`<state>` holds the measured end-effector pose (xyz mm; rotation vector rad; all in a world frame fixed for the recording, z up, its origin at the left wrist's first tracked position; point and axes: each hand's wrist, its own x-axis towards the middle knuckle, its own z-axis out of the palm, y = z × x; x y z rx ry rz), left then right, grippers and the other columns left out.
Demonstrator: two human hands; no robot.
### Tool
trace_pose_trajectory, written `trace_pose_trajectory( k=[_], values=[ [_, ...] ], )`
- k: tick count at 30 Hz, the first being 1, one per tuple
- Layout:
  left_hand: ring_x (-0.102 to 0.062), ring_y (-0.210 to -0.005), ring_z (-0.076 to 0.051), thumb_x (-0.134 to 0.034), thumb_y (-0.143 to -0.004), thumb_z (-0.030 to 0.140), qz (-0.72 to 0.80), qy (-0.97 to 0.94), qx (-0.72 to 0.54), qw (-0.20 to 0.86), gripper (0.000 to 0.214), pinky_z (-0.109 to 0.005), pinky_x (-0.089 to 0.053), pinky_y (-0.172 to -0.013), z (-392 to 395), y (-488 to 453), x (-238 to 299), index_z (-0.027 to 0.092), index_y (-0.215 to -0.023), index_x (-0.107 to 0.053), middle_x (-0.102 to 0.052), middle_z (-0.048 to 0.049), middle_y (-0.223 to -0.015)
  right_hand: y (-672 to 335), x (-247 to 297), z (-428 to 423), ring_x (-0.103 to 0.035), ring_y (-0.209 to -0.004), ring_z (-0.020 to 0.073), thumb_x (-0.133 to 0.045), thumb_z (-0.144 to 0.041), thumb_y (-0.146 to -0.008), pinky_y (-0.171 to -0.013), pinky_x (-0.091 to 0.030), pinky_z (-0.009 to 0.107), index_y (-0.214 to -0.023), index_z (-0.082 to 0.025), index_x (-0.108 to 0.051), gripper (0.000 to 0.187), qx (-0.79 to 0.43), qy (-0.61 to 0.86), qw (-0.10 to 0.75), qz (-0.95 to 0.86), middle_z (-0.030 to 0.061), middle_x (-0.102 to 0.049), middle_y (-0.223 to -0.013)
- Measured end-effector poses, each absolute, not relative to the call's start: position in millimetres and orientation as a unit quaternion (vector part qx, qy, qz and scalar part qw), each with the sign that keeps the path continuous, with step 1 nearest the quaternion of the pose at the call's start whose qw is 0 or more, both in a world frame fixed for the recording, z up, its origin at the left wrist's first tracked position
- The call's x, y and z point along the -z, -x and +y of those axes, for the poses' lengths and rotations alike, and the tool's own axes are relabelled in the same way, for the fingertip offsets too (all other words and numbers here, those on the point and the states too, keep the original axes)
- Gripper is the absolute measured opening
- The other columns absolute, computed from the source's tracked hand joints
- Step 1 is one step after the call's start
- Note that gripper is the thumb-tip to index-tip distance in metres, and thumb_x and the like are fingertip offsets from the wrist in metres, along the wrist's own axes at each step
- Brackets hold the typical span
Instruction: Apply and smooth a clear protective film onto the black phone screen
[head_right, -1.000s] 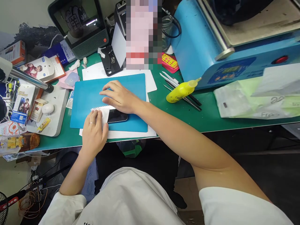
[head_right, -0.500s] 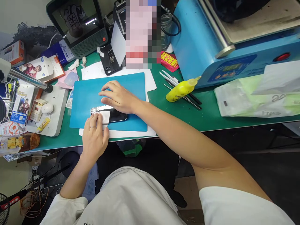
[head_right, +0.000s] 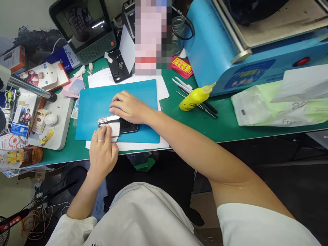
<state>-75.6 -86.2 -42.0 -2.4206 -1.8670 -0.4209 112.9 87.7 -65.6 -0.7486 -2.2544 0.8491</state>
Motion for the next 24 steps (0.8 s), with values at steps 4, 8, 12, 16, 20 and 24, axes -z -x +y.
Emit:
trace_pose_trajectory(
  k=[4, 8, 12, 16, 20, 24],
  values=[
    [-0.060, -0.150, -0.041, -0.047, -0.101, 0.017, -0.605, 0.784, 0.138, 0.007, 0.059, -0.062, -0.043, -0.132, -76.1, 75.0, 44.0, 0.006, -0.159, -0.054, -0.066, -0.0257, -0.155, -113.0, 63.5, 88.5, -0.060, -0.117, 0.0362, -0.040, -0.058, -0.115, -0.108, -0.052, 0.060, -0.122, -0.022, -0.083, 0.056, -0.303, 0.276, 0.294, -0.863, 0.0165, -0.073, -0.123],
    [-0.055, -0.156, -0.043, -0.046, -0.102, 0.018, -0.601, 0.787, 0.137, -0.015, 0.059, -0.064, -0.039, -0.134, -58.4, 76.1, 46.3, 0.004, -0.159, -0.053, -0.061, -0.0279, -0.159, -127.1, 57.7, 87.0, -0.062, -0.110, 0.0363, -0.049, -0.064, -0.110, -0.097, -0.054, 0.057, -0.117, -0.021, -0.082, 0.055, -0.282, 0.245, 0.263, -0.889, 0.0170, -0.073, -0.116],
    [-0.058, -0.153, -0.039, -0.046, -0.102, 0.016, -0.599, 0.789, 0.134, 0.026, 0.061, -0.060, -0.044, -0.132, -73.5, 79.1, 46.3, 0.010, -0.163, -0.048, -0.063, -0.0239, -0.158, -151.3, 56.4, 78.8, -0.062, -0.109, 0.0385, -0.058, -0.091, -0.094, -0.093, -0.054, 0.056, -0.130, -0.016, -0.076, 0.085, -0.254, 0.231, 0.195, -0.919, 0.0205, -0.071, -0.124],
    [-0.058, -0.151, -0.039, -0.046, -0.100, 0.012, -0.599, 0.788, 0.140, 0.026, 0.064, -0.060, -0.044, -0.131, -94.7, 80.9, 42.8, 0.010, -0.164, -0.047, -0.063, -0.0237, -0.158, -164.6, 60.2, 70.8, -0.061, -0.114, 0.0411, -0.061, -0.092, -0.092, -0.096, -0.052, 0.058, -0.140, -0.018, -0.071, 0.088, -0.237, 0.237, 0.185, -0.924, 0.0208, -0.069, -0.130],
    [-0.059, -0.150, -0.039, -0.046, -0.101, 0.015, -0.599, 0.791, 0.128, -0.001, 0.061, -0.062, -0.041, -0.133, -79.3, 76.0, 40.1, 0.009, -0.161, -0.051, -0.064, -0.0241, -0.156, -170.3, 61.8, 71.2, -0.062, -0.113, 0.0416, -0.060, -0.097, -0.088, -0.095, -0.052, 0.057, -0.136, -0.020, -0.072, 0.091, -0.228, 0.250, 0.185, -0.923, 0.0195, -0.069, -0.127],
    [-0.057, -0.153, -0.040, -0.044, -0.103, 0.017, -0.585, 0.802, 0.119, -0.011, 0.056, -0.061, -0.037, -0.135, -48.1, 68.1, 41.1, 0.005, -0.157, -0.055, -0.063, -0.0263, -0.158, -177.8, 60.1, 76.1, -0.061, -0.113, 0.0416, -0.058, -0.100, -0.086, -0.096, -0.050, 0.057, -0.133, -0.023, -0.073, 0.091, -0.229, 0.263, 0.180, -0.920, 0.0177, -0.069, -0.125]
  ],
)
